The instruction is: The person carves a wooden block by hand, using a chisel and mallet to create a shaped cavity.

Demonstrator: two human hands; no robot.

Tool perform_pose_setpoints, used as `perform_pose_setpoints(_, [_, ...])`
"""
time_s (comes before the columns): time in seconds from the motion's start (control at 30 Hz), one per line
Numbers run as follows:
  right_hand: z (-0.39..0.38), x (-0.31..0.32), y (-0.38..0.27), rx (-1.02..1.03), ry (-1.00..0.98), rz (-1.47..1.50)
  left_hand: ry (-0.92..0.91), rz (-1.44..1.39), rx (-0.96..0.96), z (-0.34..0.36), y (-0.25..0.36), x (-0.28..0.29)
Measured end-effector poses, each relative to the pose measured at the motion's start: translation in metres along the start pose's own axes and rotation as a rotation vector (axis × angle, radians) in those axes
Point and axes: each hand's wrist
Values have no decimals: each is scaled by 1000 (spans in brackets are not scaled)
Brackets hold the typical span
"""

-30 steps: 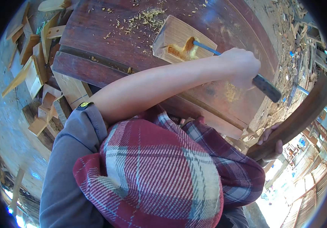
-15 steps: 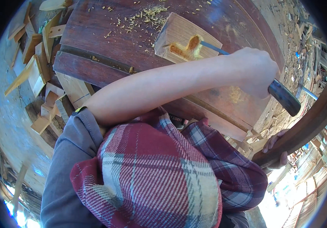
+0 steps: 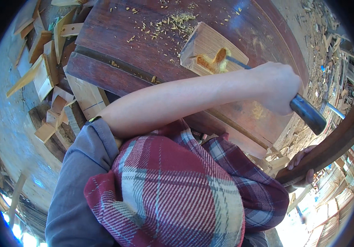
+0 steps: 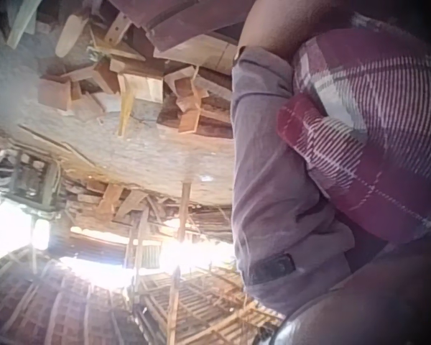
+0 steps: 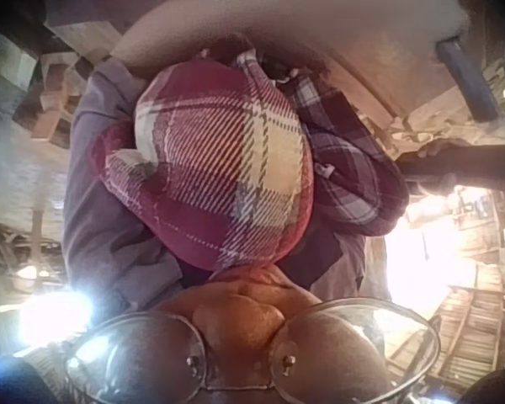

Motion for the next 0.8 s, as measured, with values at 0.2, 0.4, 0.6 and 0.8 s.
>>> perform_pose_setpoints(0.2, [4,-20,1,0,135,18,-10,45,24,-4,-5,-6])
perform_pose_setpoints(0.4, [8,-16,-2,-75,67,-61,10,21,-18,-8,-3,-2])
perform_pose_setpoints(0.6, [-3,-14,2,-40,143,29,-12,16,-75,-10,-2,-3])
perform_pose_setpoints(0.8, [-6,-13,-2,-125,174,-130,-23,5,-111,-11,-9,-5])
Point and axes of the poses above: each hand's wrist, its own z-axis towards the middle knuckle, its own x-axis out of the back of the hand, y = z × x, and after that the axes turned 8 degrees about -y, right-handed
